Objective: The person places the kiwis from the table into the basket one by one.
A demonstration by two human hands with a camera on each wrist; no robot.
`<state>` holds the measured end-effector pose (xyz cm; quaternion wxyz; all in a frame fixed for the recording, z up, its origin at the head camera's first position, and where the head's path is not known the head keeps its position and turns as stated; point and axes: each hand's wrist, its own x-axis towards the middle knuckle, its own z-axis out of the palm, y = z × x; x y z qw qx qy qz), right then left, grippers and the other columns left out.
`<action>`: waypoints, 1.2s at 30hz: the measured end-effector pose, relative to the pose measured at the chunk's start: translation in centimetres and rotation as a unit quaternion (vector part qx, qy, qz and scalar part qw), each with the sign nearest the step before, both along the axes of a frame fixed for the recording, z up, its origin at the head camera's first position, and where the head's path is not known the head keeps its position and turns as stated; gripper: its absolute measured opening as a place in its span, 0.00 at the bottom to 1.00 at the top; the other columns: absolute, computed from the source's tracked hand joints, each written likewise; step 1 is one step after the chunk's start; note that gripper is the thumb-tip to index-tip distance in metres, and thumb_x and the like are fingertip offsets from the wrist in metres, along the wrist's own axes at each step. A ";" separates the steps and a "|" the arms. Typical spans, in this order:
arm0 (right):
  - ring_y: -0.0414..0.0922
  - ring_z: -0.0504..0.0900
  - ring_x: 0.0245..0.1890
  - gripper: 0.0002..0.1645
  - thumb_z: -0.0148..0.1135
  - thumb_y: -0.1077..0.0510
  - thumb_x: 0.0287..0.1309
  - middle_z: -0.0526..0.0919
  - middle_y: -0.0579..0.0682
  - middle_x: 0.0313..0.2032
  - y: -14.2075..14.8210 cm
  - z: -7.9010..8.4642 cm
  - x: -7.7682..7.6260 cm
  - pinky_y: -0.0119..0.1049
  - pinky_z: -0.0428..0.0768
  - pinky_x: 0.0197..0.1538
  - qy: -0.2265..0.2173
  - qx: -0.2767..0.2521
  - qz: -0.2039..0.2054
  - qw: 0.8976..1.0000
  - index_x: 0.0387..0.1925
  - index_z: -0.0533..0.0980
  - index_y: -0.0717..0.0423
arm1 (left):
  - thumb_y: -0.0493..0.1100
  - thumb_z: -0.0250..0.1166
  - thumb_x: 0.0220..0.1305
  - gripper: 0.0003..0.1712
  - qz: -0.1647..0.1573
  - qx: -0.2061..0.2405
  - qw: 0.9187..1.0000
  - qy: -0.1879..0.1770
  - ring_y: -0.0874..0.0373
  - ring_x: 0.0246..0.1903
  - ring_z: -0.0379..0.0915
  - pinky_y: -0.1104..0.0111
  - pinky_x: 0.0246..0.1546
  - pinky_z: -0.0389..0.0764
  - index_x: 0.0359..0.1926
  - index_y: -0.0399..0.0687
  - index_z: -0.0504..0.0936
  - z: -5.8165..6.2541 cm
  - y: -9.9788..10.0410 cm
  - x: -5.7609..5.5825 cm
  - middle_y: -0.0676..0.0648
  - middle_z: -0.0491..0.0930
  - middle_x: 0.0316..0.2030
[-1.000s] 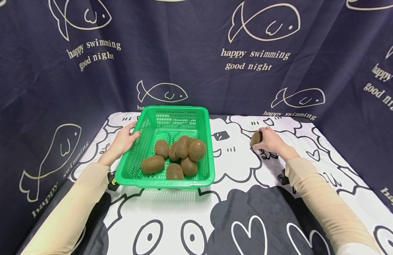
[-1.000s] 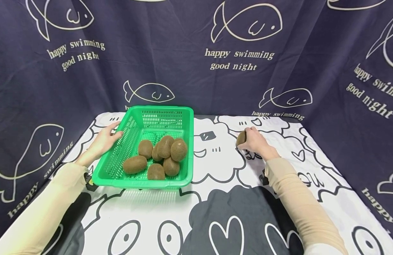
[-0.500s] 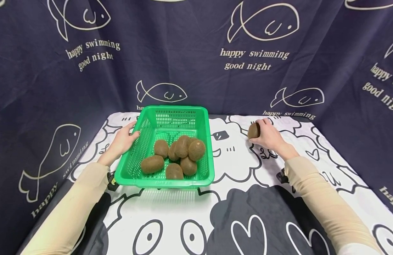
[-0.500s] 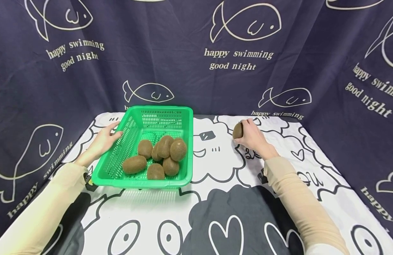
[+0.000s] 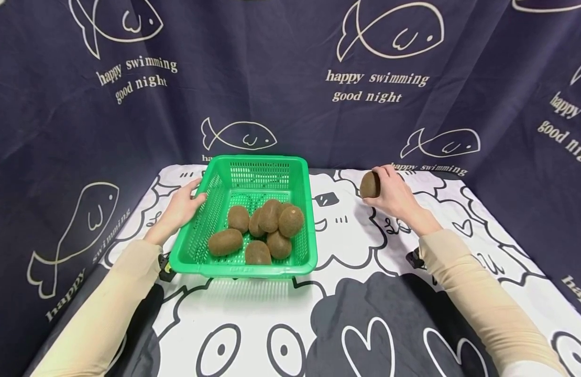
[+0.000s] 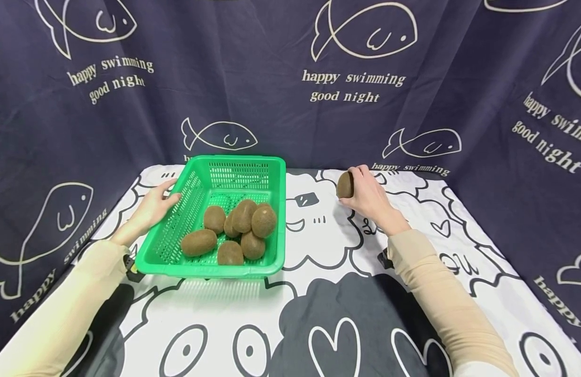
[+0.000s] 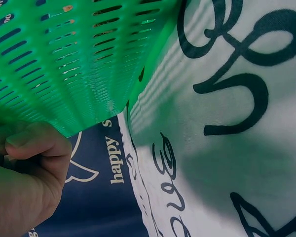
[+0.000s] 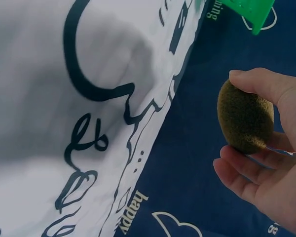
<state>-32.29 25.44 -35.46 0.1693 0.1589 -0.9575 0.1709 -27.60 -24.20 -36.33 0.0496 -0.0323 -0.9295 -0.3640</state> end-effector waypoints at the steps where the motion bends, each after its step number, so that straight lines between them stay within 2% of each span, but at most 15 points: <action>1: 0.64 0.73 0.50 0.49 0.77 0.54 0.36 0.69 0.65 0.54 -0.2 0.1 0.1 0.63 0.75 0.49 0.001 0.000 0.001 1.000 0.60 0.65 0.66 | 0.43 0.48 0.69 0.34 0.000 0.000 1.000 0.001 0.35 0.53 0.75 0.50 0.50 0.79 0.73 0.37 0.54 0.0 0.0 0.0 0.28 0.63 0.67; 9: 0.64 0.75 0.48 0.47 0.77 0.54 0.36 0.69 0.64 0.54 -1.4 0.8 0.6 0.63 0.76 0.46 0.014 0.000 0.018 1.000 0.60 0.67 0.64 | 0.43 0.48 0.69 0.34 0.001 0.002 1.000 0.002 0.36 0.52 0.76 0.51 0.49 0.79 0.73 0.38 0.54 0.0 0.0 0.0 0.29 0.63 0.67; 18: 0.62 0.76 0.47 0.47 0.78 0.56 0.36 0.70 0.64 0.53 -2.9 1.6 0.9 0.59 0.77 0.47 0.034 -0.008 0.059 0.998 0.59 0.68 0.66 | 0.43 0.48 0.69 0.34 0.000 0.002 1.000 0.003 0.35 0.54 0.75 0.49 0.52 0.78 0.73 0.37 0.54 0.0 0.0 0.0 0.29 0.62 0.67; 26: 0.60 0.78 0.45 0.46 0.78 0.54 0.35 0.71 0.62 0.52 -4.5 2.3 1.3 0.55 0.78 0.47 0.050 -0.007 0.076 0.996 0.57 0.69 0.64 | 0.43 0.48 0.69 0.34 0.000 -0.003 1.000 0.006 0.34 0.55 0.74 0.48 0.54 0.76 0.73 0.36 0.54 0.0 0.0 0.0 0.28 0.62 0.67; 36: 0.59 0.78 0.48 0.46 0.78 0.53 0.38 0.71 0.61 0.55 -6.5 3.0 1.9 0.58 0.79 0.46 0.046 -0.004 0.094 0.994 0.60 0.68 0.64 | 0.43 0.48 0.69 0.35 -0.001 -0.001 1.000 0.006 0.34 0.55 0.74 0.49 0.54 0.76 0.73 0.36 0.53 0.0 0.0 0.0 0.28 0.61 0.68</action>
